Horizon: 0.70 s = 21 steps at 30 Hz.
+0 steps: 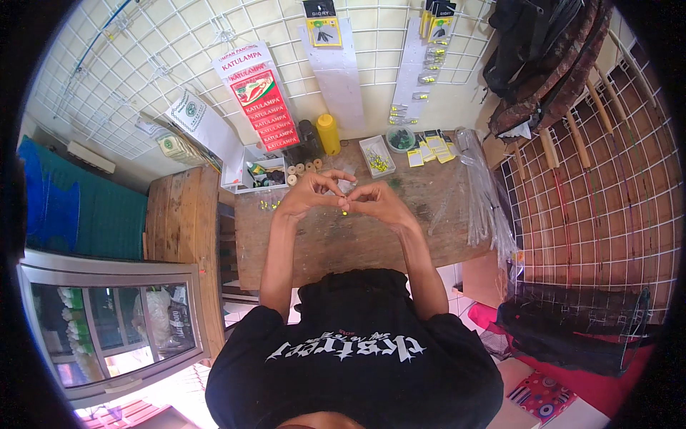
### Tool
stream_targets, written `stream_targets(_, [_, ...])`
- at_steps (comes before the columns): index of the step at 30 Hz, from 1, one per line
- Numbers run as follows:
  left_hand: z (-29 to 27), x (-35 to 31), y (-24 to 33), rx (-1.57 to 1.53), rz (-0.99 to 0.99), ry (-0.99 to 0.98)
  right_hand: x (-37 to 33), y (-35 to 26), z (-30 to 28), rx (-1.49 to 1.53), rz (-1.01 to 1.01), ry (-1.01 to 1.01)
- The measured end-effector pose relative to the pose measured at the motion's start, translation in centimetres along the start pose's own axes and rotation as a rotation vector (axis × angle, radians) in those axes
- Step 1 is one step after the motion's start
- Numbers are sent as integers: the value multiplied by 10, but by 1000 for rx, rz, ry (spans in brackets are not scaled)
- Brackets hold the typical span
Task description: Assembling a fishing rig by threading beads and a hook onto a fishing line.
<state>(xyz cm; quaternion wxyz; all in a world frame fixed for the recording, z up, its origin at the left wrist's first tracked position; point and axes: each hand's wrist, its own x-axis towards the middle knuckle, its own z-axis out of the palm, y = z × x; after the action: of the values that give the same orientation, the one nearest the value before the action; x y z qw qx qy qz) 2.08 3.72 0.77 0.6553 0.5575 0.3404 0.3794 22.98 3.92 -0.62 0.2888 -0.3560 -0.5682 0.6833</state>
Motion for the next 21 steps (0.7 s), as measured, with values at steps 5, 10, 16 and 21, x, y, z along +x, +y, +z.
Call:
stream_targets(5, [2, 0, 2, 33, 2, -5, -5, -3, 0, -16, -32, 39])
stream_targets(10, [3, 0, 1, 47, 2, -5, -5, 0, -3, -63, -52, 91])
stream_targets(16, [4, -1, -1, 31, -4, 13, -6, -6, 2, -55, -128, 118])
stream_targets(21, [-2, -2, -16, -86, -36, 112, -5, -9, 7, -79, -149, 148])
